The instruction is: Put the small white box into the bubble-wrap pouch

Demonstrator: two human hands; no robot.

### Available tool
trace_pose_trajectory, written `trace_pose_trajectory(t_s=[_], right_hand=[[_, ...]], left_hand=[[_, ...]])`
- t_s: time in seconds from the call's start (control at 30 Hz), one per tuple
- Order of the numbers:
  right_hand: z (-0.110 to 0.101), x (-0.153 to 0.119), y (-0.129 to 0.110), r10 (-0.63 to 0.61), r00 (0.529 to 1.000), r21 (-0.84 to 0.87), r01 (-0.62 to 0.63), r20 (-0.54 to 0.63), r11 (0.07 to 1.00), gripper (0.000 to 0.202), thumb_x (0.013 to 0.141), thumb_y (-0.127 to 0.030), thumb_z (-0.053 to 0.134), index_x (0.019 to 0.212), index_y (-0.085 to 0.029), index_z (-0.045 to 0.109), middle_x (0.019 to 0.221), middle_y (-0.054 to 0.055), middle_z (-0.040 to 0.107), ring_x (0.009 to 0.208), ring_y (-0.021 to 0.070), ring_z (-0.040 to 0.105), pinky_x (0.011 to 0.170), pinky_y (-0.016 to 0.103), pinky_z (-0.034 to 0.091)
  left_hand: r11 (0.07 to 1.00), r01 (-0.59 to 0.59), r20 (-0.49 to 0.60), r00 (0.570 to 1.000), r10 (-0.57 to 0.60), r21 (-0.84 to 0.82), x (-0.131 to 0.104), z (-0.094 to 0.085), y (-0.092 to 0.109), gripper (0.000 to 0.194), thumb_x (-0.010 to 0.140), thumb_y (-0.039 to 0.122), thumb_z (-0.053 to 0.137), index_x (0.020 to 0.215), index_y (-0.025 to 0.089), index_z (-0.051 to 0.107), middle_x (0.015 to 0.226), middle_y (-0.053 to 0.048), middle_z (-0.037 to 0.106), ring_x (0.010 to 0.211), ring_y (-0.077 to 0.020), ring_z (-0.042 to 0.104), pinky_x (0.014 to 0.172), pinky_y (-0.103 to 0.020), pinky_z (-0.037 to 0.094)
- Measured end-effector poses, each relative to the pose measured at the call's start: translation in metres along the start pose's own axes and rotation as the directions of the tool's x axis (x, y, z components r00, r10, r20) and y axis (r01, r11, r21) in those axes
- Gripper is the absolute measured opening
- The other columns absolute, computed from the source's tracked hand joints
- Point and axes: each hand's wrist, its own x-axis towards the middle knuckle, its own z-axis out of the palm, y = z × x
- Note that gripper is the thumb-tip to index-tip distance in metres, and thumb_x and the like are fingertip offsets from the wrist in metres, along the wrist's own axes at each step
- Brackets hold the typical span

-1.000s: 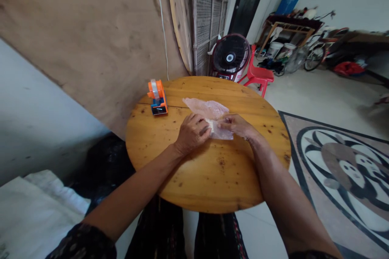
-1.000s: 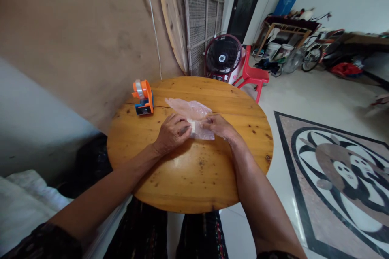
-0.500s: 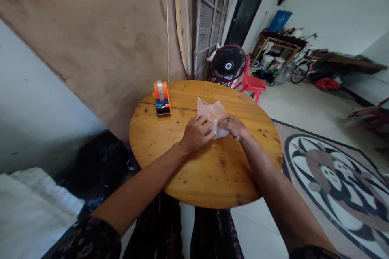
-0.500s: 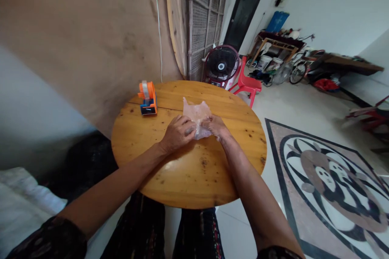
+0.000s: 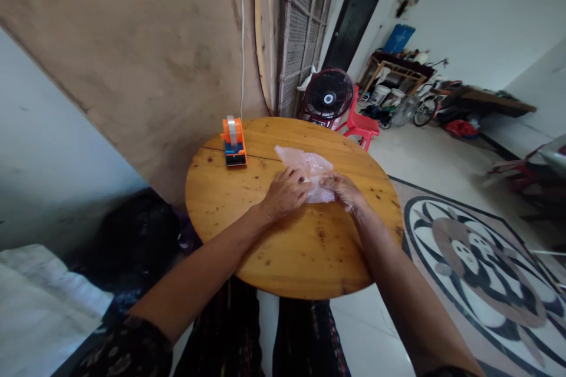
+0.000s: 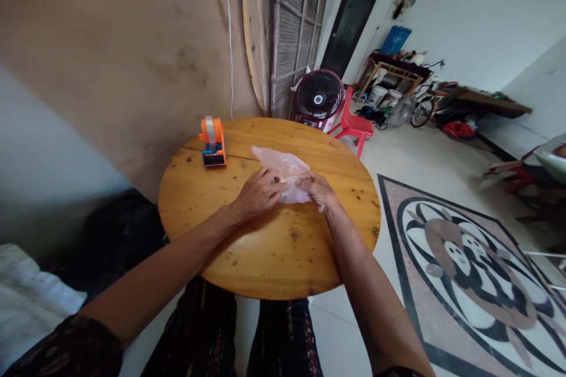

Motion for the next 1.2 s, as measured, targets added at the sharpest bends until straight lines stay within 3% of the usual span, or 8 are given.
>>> trace_pose_trajectory(t_s=[0.27, 0.37, 0.5, 0.9, 1.1, 1.2], right_hand=[[0.011, -0.005, -0.010, -0.028, 0.998, 0.067, 0.025, 0.056, 0.997, 0.040, 0.054, -0.038, 0.082, 0.076, -0.019, 0.054, 0.056, -0.006, 0.057, 0.046, 0.0090, 0.051, 0.044, 0.022, 0.042], [0.018, -0.007, -0.017, -0.017, 0.997, 0.052, 0.013, 0.078, 0.999, 0.040, 0.055, -0.038, 0.081, 0.076, -0.019, 0.053, 0.057, -0.004, 0.060, 0.046, 0.0100, 0.053, 0.044, 0.023, 0.046], [0.026, -0.004, -0.025, 0.005, 0.995, 0.037, -0.009, 0.101, 0.999, 0.033, 0.059, -0.028, 0.078, 0.077, -0.017, 0.053, 0.056, -0.003, 0.061, 0.044, 0.0115, 0.054, 0.043, 0.025, 0.049], [0.047, -0.006, -0.048, 0.048, 0.998, -0.228, -0.038, 0.040, 0.973, 0.015, 0.076, -0.011, 0.066, 0.071, -0.017, 0.054, 0.048, -0.003, 0.059, 0.040, 0.0097, 0.054, 0.038, 0.018, 0.045], [0.049, -0.011, -0.054, 0.081, 0.996, -0.257, -0.070, 0.036, 0.964, 0.014, 0.076, -0.012, 0.068, 0.081, -0.016, 0.055, 0.060, 0.001, 0.066, 0.045, 0.0108, 0.059, 0.043, 0.021, 0.050], [0.051, -0.015, -0.057, 0.093, 0.994, -0.272, -0.074, 0.060, 0.959, 0.015, 0.078, -0.011, 0.062, 0.091, -0.017, 0.055, 0.065, 0.001, 0.066, 0.048, 0.0120, 0.061, 0.046, 0.023, 0.052]], left_hand=[[1.000, 0.022, 0.039, 0.999, -0.021, -0.016, 0.005, -0.001, 0.001, 0.024, 0.087, 0.021, 0.050, 0.101, 0.020, 0.070, 0.097, -0.010, 0.059, 0.095, -0.0252, 0.048, 0.084, -0.038, 0.042], [0.991, 0.093, 0.026, 0.995, -0.091, -0.093, 0.004, -0.001, 0.002, 0.027, 0.086, 0.022, 0.051, 0.110, 0.015, 0.063, 0.102, -0.011, 0.061, 0.097, -0.0250, 0.051, 0.087, -0.038, 0.044], [0.968, 0.145, -0.003, 0.989, -0.149, -0.207, 0.002, 0.000, 0.002, 0.032, 0.085, 0.022, 0.053, 0.116, 0.016, 0.056, 0.106, -0.009, 0.063, 0.101, -0.0242, 0.053, 0.090, -0.037, 0.045], [0.922, 0.172, -0.036, 0.980, -0.197, -0.347, -0.002, -0.003, 0.004, 0.036, 0.082, 0.017, 0.052, 0.118, 0.016, 0.054, 0.110, -0.010, 0.064, 0.103, -0.0242, 0.055, 0.091, -0.038, 0.046], [0.872, 0.185, -0.036, 0.974, -0.225, -0.454, -0.003, -0.007, 0.002, 0.048, 0.074, 0.016, 0.058, 0.122, 0.016, 0.053, 0.109, -0.009, 0.065, 0.100, -0.0239, 0.057, 0.089, -0.038, 0.047], [0.829, 0.212, -0.054, 0.959, -0.280, -0.518, -0.003, -0.010, 0.001, 0.045, 0.071, 0.016, 0.060, 0.115, 0.017, 0.055, 0.102, -0.008, 0.065, 0.095, -0.0232, 0.059, 0.087, -0.038, 0.049]])
